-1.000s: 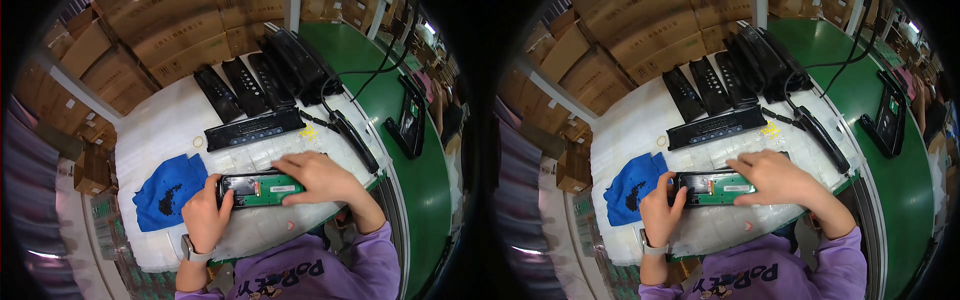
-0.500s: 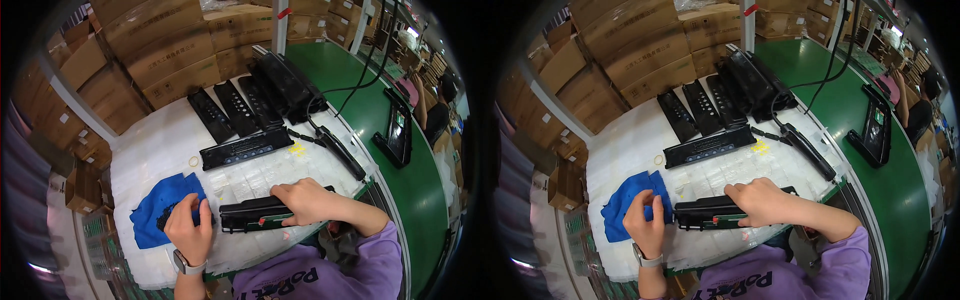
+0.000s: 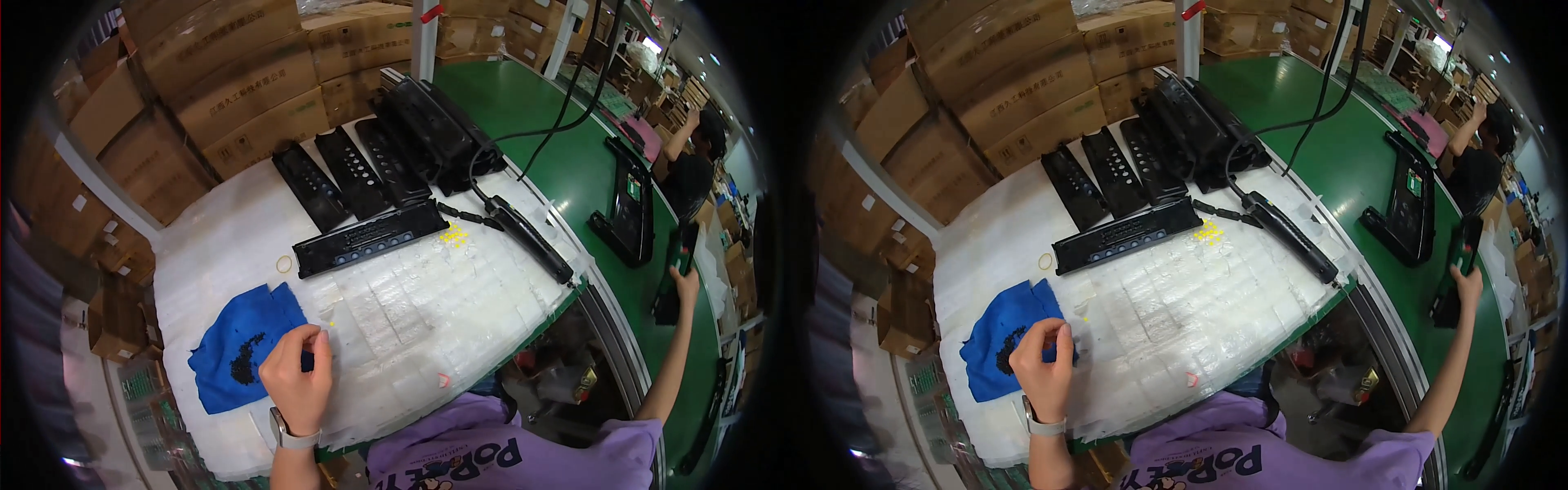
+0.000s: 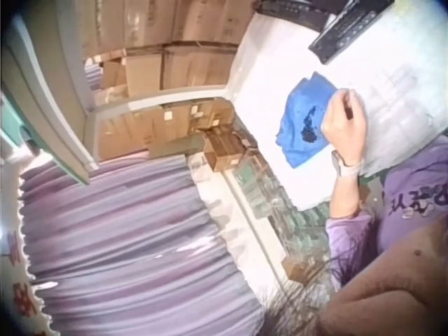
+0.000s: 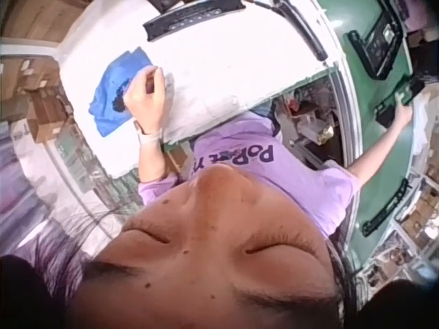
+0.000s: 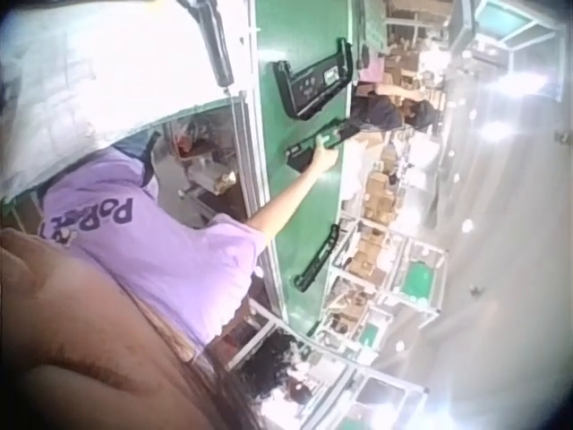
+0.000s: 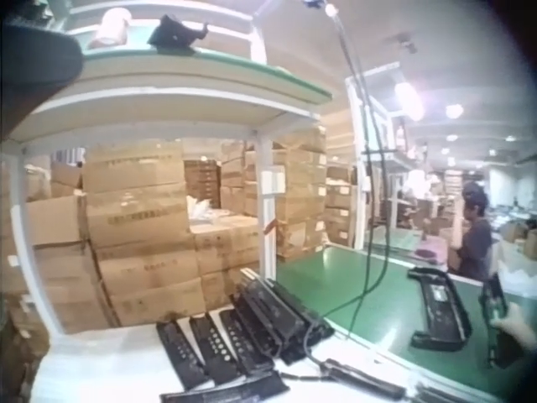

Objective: Assembling electronic components by manually placing circuit boards onto plastic housings and securing them with an electric screwdriver.

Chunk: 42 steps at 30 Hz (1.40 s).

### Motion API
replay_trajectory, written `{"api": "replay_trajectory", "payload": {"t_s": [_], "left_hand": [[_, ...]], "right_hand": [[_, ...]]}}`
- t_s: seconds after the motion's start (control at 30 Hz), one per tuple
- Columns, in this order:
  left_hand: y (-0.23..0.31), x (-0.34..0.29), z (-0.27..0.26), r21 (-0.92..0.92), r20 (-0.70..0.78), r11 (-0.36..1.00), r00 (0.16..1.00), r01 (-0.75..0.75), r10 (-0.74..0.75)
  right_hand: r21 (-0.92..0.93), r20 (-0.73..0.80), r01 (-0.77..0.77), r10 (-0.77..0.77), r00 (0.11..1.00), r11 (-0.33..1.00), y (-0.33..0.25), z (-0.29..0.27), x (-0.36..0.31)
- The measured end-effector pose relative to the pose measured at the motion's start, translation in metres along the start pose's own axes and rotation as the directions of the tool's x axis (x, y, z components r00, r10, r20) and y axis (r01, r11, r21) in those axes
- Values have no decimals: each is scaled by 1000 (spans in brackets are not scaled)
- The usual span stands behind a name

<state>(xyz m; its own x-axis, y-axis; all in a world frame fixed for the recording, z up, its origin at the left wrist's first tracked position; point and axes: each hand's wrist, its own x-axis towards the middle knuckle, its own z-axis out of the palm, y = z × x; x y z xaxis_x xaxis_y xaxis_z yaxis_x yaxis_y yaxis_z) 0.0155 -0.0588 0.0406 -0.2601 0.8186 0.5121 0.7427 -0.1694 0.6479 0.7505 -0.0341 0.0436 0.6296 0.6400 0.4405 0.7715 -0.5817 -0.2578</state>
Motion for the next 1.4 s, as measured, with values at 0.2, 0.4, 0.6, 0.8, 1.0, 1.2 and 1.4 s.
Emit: {"api": "replay_trajectory", "payload": {"t_s": [0.2,0.4,0.6,0.8,1.0,1.2,1.4], "left_hand": [[-4,-1,5,5,20,1000,999,-27,27],[1,0,12,-29,85,998,994,-62,64],[-8,-5,5,-2,61,998,997,-55,55],[-14,-3,13,-25,84,992,989,-120,122],[-17,-5,7,26,161,995,983,-99,94],[-18,-5,11,-3,149,993,982,-116,116],[-17,-4,15,5,108,984,979,-176,174]], "right_hand": [[-235,-32,-45,38,999,971,45,26,5],[175,-131,477,-459,878,862,-197,-12,-76],[498,-325,831,-835,444,248,-445,5,-163],[116,-282,904,-859,427,411,-561,83,-189],[64,-121,846,-838,532,529,-583,97,-190],[198,-295,877,-827,479,438,-553,73,-188],[322,-435,941,-867,242,101,-514,18,-208]]}}
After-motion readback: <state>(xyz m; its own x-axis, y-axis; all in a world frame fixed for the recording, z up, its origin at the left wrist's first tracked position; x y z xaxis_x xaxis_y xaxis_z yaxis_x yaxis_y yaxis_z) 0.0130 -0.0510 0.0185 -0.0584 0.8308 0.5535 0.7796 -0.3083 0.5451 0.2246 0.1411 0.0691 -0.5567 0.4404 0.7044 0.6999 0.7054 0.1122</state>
